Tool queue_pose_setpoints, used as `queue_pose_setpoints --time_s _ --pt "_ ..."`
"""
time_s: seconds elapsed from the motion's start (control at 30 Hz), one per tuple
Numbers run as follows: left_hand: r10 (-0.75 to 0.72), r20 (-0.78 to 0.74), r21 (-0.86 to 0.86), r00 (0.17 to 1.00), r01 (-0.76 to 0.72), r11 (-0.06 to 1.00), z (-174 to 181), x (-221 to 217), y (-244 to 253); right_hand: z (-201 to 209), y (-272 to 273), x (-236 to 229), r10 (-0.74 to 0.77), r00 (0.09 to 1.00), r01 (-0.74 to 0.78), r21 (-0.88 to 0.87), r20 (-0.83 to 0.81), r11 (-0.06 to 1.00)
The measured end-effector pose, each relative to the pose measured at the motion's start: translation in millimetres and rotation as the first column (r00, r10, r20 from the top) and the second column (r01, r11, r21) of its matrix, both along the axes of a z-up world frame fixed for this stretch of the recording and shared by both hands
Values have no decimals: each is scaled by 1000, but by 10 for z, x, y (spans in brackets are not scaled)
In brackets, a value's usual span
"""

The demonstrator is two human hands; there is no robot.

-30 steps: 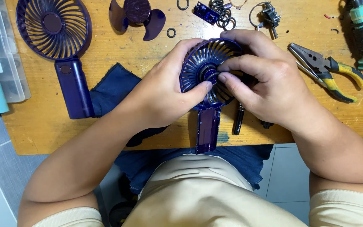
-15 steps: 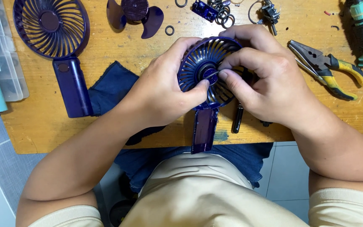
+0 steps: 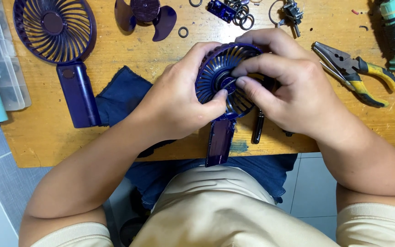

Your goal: Disassembling the plastic casing of a handheld electric fan using a prying tool.

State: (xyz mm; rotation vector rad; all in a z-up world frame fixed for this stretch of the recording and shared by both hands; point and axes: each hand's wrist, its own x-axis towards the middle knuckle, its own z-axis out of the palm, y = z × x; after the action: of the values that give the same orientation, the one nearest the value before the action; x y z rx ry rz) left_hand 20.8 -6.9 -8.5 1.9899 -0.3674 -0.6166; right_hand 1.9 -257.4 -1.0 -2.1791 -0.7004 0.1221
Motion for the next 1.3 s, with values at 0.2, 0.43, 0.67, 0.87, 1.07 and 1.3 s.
queue_pose_setpoints --time_s 0.2,0.43,0.67,0.87,1.07,1.3 --pt "15 9 -20 1000 -15 1000 -28 -13 -5 -74 39 -46 2 989 2 -21 145 1000" --pt "9 58 -22 998 -8 1000 -56 -6 12 -123 93 -28 40 969 -28 -55 245 998" --pt "6 31 -17 1000 -5 1000 -12 -2 16 -93 90 -29 90 938 -48 -133 334 990" --pt "2 4 -52 1000 -2 999 -23 19 23 -56 26 1 140 941 -100 -144 308 984" --pt "-5 30 -43 1000 7 999 -22 18 11 -58 74 -19 109 925 -67 -127 364 990" --pt "-11 35 -61 999 13 998 -14 14 13 -115 91 -19 31 965 -18 -50 261 999"
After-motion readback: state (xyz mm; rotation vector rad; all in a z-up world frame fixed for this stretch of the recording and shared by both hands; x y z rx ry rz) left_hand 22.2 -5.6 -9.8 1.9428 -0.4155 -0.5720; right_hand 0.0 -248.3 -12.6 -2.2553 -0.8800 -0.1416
